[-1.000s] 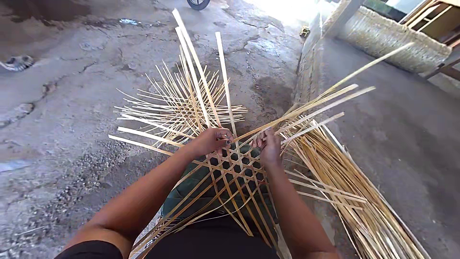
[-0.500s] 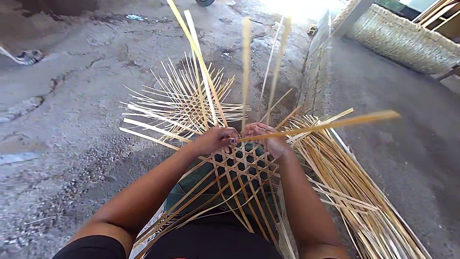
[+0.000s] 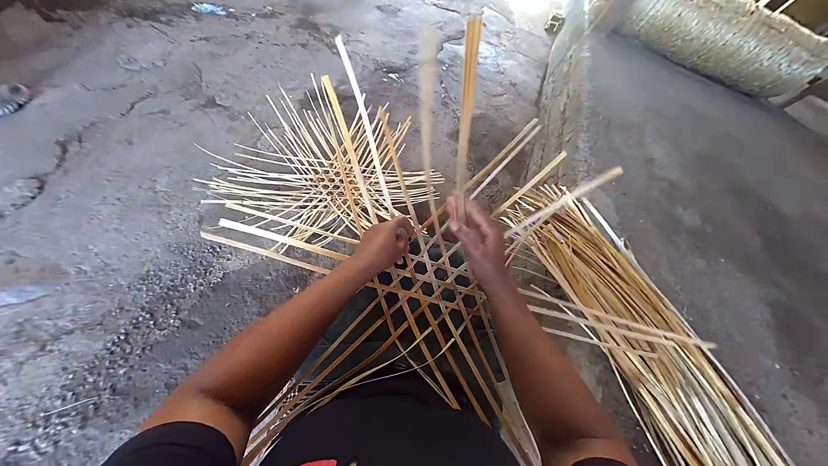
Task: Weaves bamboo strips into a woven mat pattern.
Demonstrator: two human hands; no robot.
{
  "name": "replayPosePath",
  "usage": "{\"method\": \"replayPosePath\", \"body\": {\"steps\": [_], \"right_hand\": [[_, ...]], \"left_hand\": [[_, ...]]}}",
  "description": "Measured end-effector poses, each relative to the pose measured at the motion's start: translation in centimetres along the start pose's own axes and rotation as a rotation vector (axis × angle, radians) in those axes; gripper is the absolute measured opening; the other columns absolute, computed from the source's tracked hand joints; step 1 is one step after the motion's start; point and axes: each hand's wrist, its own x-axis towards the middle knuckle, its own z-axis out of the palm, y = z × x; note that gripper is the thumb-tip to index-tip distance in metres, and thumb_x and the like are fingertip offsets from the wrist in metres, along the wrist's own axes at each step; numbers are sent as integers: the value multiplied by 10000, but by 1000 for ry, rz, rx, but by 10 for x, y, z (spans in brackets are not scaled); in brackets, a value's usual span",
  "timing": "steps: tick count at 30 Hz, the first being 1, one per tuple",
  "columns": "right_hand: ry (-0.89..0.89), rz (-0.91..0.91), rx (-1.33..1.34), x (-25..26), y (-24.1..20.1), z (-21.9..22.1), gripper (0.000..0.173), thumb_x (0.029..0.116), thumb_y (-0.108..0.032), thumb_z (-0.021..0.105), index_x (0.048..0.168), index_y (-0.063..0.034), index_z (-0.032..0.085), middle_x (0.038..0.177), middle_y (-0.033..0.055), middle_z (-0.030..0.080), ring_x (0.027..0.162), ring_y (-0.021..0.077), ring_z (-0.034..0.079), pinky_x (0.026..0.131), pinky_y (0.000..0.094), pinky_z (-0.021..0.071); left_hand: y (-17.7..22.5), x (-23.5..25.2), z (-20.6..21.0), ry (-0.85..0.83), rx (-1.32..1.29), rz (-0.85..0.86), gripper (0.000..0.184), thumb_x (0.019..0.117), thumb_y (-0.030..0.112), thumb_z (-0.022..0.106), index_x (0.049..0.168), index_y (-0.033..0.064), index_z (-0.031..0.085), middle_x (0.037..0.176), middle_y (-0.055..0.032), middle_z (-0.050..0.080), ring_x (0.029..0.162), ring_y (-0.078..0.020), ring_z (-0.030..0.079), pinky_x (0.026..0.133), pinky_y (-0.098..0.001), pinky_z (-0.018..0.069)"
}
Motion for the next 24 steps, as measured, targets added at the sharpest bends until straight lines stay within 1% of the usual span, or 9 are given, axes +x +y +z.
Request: {"method": "replayPosePath", "body": {"steps": [2, 4, 5, 6, 8, 11, 18, 21, 24], "right_hand": [[223, -89, -135, -10, 0, 0, 471, 1051, -200, 527, 1497, -50, 496, 1509, 114, 542, 1340, 210, 564, 1090, 411, 499], [302, -28, -239, -27, 5, 7, 380, 1039, -165, 539, 1404, -58, 567, 1359, 107, 631, 1177, 192, 637, 950, 388, 560], [263, 40, -298, -39, 10, 13, 353, 1034, -185, 548, 1367, -79, 596, 1265, 94, 657, 1095, 187, 651, 878, 386, 568], [191, 95, -365, -50, 18, 19, 349, 1037, -218, 551, 1358, -100, 615, 1221, 86, 672, 1078, 192, 658, 876, 399, 572], [107, 69, -495, -72, 42, 31, 322, 1033, -234, 551, 1306, -106, 661, 1146, 70, 707, 1071, 203, 672, 940, 433, 563], [154, -4, -517, -88, 64, 38, 270, 1020, -205, 563, 1214, -104, 721, 1090, 54, 726, 1053, 205, 672, 953, 423, 546], [268, 70, -404, -87, 66, 43, 272, 1030, -169, 564, 1272, -112, 675, 1092, 31, 711, 1022, 138, 672, 890, 343, 574], [204, 64, -510, -84, 65, 44, 324, 1038, -196, 542, 1341, -151, 647, 1109, 60, 691, 1044, 194, 663, 904, 409, 566], [32, 2, -724, -71, 55, 41, 382, 1052, -316, 515, 1413, -277, 634, 1124, 131, 655, 1031, 308, 636, 866, 511, 532]], "left_hand": [[-16, -10, 9, 188, -68, 78, 262, 999, 117, 649, 1259, 136, 671, 1204, -173, 629, 779, -233, 705, 738, -440, 627], [-33, -21, 26, 408, -53, 185, 393, 944, 133, 718, 1329, 139, 640, 1448, -216, 448, 863, -224, 685, 749, -412, 624], [-39, -27, 33, 471, 11, 241, 440, 931, 176, 736, 1354, 123, 628, 1530, -230, 369, 988, -254, 674, 821, -431, 615], [-42, -32, 40, 489, 76, 298, 443, 931, 226, 737, 1348, 108, 642, 1579, -242, 331, 1161, -331, 613, 937, -507, 561], [-48, -34, 50, 460, 236, 379, 341, 966, 332, 687, 1266, 175, 723, 1595, -173, 387, 1357, -408, 465, 1027, -612, 442], [-47, -33, 51, 371, 376, 369, 295, 999, 373, 619, 1271, 317, 718, 1600, -48, 422, 1484, -380, 323, 1078, -651, 340], [-47, -24, 43, 257, 348, 357, 315, 986, 322, 652, 1297, 306, 700, 1628, -22, 387, 1556, -380, 170, 1166, -724, 137], [-47, -24, 42, 248, 364, 350, 315, 981, 349, 651, 1292, 317, 695, 1633, -37, 373, 1563, -381, 154, 1171, -745, 104], [-46, -24, 45, 268, 431, 341, 324, 996, 402, 599, 1301, 319, 671, 1652, -41, 333, 1571, -371, 127, 1173, -749, 93]]}}
